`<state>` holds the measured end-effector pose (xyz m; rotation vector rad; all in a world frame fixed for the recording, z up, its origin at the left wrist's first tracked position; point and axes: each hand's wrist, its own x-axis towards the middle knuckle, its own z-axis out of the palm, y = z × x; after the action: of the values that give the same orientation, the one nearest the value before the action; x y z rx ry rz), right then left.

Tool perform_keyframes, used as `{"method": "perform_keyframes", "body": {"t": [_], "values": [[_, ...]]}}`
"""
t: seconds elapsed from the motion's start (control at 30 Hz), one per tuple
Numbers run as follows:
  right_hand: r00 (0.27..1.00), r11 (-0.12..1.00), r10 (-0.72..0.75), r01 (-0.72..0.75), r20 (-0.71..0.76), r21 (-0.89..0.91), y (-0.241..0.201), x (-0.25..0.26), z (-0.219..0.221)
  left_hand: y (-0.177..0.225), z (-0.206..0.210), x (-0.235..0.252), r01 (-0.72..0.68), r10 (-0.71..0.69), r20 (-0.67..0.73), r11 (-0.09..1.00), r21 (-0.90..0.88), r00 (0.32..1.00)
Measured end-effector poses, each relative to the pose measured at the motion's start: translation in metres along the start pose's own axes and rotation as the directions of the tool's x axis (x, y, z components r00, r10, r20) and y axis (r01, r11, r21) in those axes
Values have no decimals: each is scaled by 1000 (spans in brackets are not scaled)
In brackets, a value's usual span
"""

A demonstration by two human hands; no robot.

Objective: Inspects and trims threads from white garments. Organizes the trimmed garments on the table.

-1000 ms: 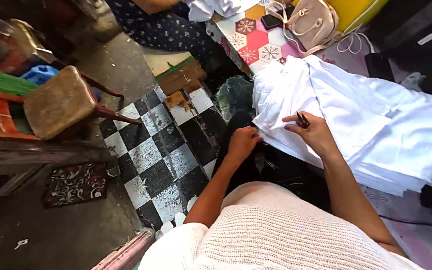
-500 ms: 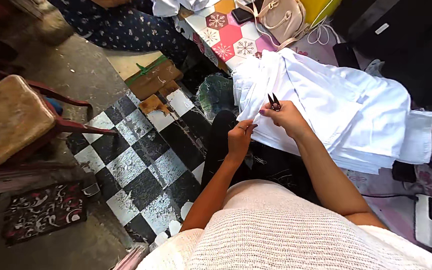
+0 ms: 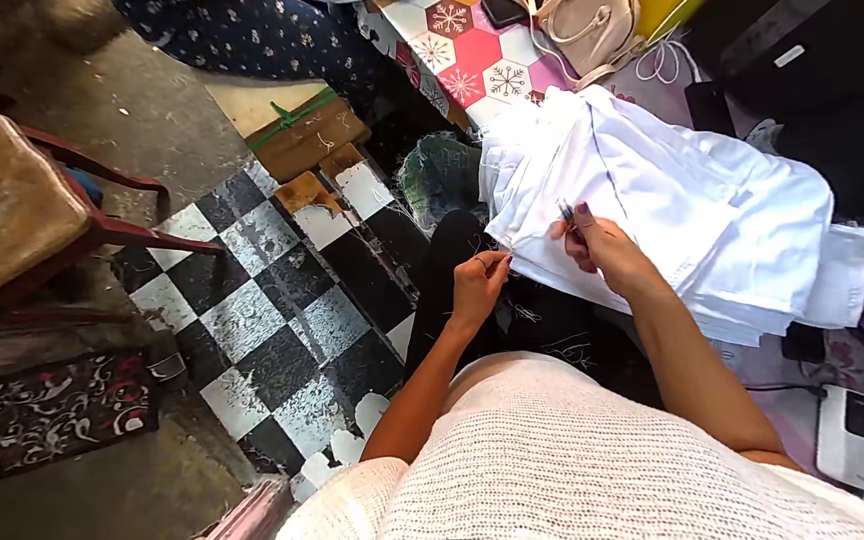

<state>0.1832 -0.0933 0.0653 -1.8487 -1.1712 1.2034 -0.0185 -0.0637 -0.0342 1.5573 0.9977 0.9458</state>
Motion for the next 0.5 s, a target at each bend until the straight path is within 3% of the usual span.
{"method": "perform_keyframes", "body": {"t": [0.07,0.13,0.27,0.5], "values": [[961,973,145,-182,236,143,1,-6,-2,3,0,0,17,-16,13,999,-35,1000],[918,956,227,-274,325,105,8,-4,1,6,-1,1,24,-23,31,999,-41,999],[885,949,272,-311,378,45,17,5,10,5,-2,0,8,-6,49,999,-48,999],[897,970,230,-243,378,-14,10,18,23,4,-2,1,-10,15,53,996,-91,998]]}}
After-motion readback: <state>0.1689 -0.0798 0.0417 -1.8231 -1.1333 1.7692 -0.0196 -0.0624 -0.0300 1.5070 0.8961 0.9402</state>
